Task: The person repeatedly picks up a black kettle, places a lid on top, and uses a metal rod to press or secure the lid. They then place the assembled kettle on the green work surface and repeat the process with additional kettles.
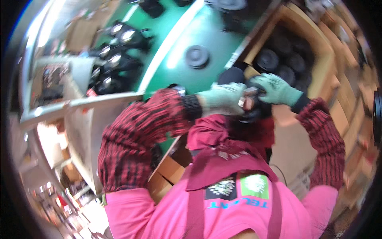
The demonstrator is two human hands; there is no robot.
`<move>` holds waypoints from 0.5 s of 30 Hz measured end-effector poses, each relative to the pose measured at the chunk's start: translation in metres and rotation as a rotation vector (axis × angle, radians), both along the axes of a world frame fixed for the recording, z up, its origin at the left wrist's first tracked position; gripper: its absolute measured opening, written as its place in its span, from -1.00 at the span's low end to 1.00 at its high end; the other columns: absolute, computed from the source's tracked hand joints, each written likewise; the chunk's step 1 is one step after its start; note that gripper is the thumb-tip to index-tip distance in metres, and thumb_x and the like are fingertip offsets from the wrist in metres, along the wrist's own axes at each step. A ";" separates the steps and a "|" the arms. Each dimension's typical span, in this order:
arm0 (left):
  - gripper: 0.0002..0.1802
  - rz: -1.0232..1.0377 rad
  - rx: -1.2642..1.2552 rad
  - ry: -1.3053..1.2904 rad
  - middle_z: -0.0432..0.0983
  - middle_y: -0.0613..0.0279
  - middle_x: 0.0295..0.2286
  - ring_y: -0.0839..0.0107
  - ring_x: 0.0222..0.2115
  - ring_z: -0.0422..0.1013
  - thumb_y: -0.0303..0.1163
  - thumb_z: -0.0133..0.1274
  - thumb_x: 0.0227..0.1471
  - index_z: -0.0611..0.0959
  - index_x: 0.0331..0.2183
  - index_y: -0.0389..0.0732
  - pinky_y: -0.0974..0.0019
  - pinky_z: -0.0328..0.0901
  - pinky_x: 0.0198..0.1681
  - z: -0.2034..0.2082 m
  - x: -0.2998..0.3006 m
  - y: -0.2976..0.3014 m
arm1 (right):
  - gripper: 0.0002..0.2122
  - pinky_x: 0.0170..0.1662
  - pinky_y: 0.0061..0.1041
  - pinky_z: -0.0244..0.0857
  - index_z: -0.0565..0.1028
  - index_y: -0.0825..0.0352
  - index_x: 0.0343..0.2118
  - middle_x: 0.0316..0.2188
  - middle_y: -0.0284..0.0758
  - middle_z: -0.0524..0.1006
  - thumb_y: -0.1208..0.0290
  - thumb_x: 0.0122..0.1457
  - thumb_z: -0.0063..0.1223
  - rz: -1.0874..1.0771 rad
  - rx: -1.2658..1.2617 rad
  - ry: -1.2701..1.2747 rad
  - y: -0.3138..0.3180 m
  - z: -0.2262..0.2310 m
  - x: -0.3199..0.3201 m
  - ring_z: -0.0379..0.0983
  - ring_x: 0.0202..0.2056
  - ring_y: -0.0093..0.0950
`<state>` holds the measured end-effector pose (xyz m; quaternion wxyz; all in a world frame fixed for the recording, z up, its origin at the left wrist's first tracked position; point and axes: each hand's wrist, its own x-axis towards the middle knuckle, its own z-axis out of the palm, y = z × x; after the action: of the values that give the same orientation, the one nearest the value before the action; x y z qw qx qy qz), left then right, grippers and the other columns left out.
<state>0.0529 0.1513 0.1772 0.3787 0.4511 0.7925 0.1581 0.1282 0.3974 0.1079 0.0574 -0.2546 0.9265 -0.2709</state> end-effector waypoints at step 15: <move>-0.44 0.165 0.008 -0.171 0.49 -0.19 -0.19 -0.15 -0.15 0.48 -0.33 0.21 -0.10 0.44 -0.02 -0.20 -0.04 0.37 -0.08 -0.033 -0.003 -0.017 | -0.51 -0.44 -0.21 0.36 0.65 0.39 -0.44 -0.58 -0.03 0.57 -0.09 -0.02 0.21 0.358 -0.054 -0.920 -0.024 -0.049 -0.069 0.51 -0.56 -0.16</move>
<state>0.0497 0.1338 0.1441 0.4290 0.3706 0.7911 0.2299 0.0594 0.3729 0.0585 0.4994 -0.2651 0.7397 -0.3649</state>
